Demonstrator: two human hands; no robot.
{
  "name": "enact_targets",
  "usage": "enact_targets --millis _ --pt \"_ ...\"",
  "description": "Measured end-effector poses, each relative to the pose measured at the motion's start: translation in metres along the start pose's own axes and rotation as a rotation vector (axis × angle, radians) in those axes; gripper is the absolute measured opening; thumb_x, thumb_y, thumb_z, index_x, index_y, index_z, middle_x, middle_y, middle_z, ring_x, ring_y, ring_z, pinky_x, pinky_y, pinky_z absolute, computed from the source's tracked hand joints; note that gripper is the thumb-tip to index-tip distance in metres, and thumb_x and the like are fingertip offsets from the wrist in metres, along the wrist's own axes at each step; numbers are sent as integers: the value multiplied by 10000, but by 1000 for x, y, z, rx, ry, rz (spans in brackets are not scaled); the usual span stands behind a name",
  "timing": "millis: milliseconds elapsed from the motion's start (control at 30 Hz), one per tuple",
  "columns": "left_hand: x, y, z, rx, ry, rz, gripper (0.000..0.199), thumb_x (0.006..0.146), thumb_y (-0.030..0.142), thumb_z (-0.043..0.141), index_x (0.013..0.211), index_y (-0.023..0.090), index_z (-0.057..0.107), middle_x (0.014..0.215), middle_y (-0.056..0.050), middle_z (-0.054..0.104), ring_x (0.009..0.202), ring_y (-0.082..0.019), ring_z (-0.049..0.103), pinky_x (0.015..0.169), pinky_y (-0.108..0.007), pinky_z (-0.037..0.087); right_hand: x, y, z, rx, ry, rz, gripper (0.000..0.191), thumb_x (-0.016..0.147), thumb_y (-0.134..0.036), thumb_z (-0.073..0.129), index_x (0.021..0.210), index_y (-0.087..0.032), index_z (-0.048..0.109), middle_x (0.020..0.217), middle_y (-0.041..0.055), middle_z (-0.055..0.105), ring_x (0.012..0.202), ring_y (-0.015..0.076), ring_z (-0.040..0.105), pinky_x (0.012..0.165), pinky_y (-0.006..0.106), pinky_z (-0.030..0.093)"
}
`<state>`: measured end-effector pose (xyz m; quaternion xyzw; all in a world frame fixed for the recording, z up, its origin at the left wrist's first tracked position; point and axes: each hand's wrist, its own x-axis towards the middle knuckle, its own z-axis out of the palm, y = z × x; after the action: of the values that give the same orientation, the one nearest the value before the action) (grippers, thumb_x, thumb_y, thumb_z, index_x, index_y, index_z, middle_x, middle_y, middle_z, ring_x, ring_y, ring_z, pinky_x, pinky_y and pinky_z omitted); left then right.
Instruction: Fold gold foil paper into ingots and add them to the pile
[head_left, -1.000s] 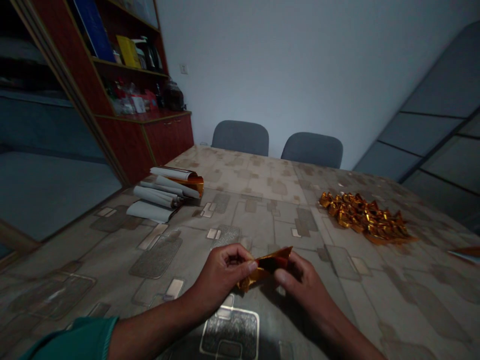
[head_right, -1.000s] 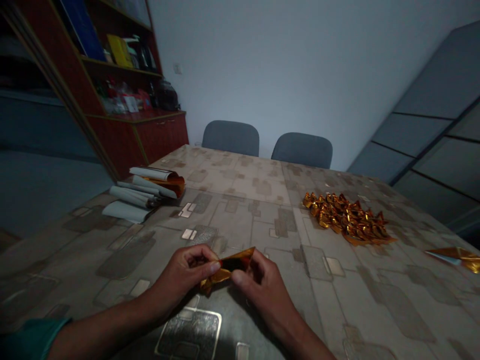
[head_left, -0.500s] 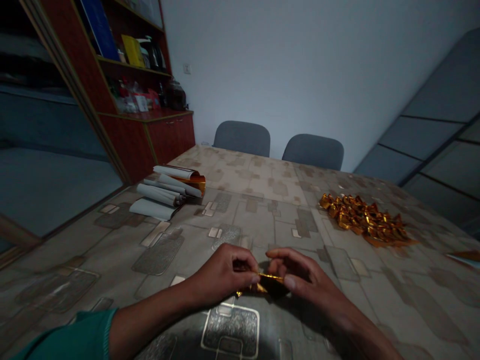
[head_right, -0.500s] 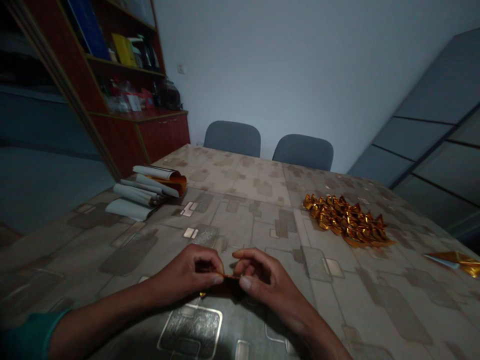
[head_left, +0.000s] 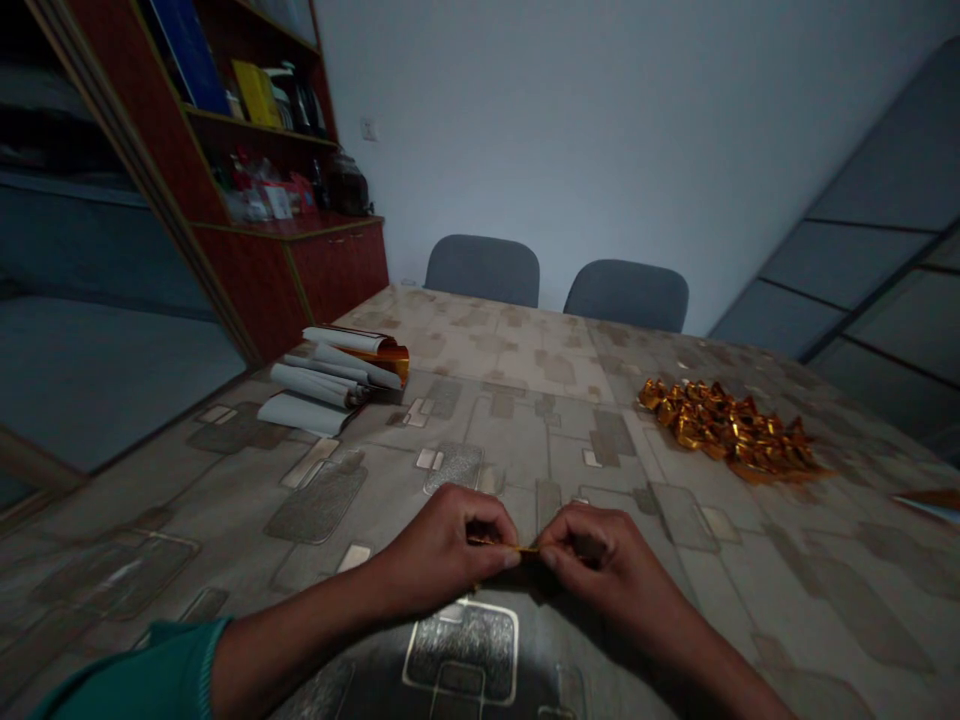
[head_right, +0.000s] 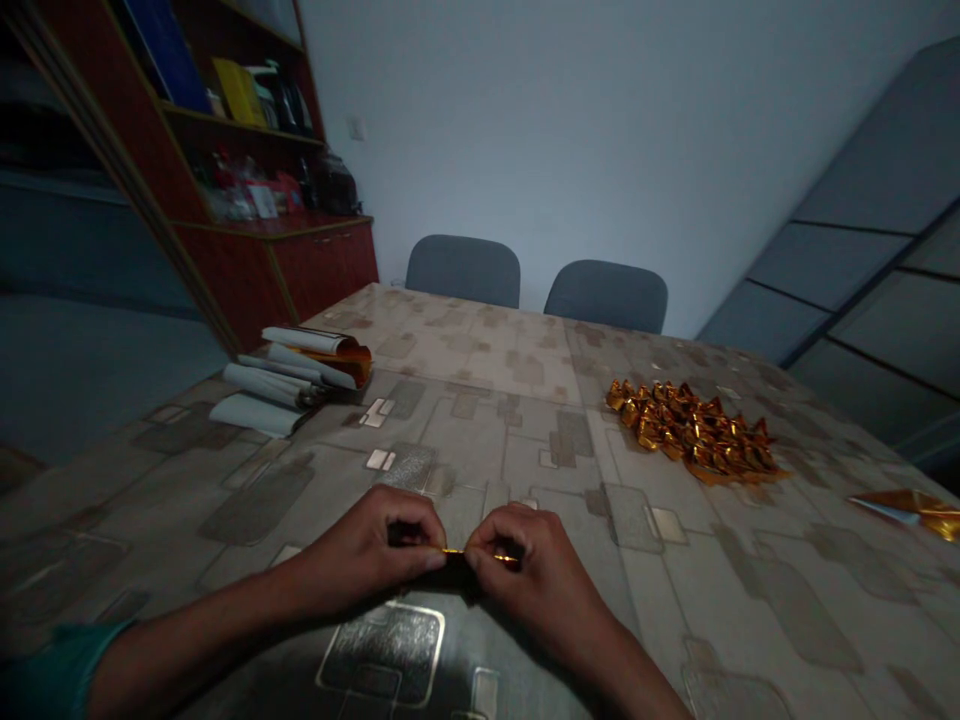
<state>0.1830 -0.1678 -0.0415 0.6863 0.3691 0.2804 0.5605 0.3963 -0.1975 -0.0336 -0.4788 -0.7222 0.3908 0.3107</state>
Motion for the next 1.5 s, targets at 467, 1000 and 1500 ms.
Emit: enact_targets --millis 467,1000,1500 --pt "1 6 -3 -585 58 -124 550 740 495 795 1141 154 636 839 -55 718 658 -158 671 632 -264 499 -2 5 5 557 -8 209 140 756 -280 780 825 -180 710 695 -11 667 584 102 517 545 226 358" --pt "0 -10 22 -556 316 -110 312 564 225 891 727 141 638 672 18 693 654 -129 631 638 -225 476 3 -2 21 351 118 91 109 773 -223 717 877 -197 697 834 31 740 775 184 687 691 279 515" --pt "1 -6 19 -574 244 -194 289 654 340 881 793 115 765 666 -68 757 589 -132 645 552 -213 460 1 -3 3 252 105 86 229 737 -223 713 966 -216 692 789 18 675 715 173 626 632 283 498"
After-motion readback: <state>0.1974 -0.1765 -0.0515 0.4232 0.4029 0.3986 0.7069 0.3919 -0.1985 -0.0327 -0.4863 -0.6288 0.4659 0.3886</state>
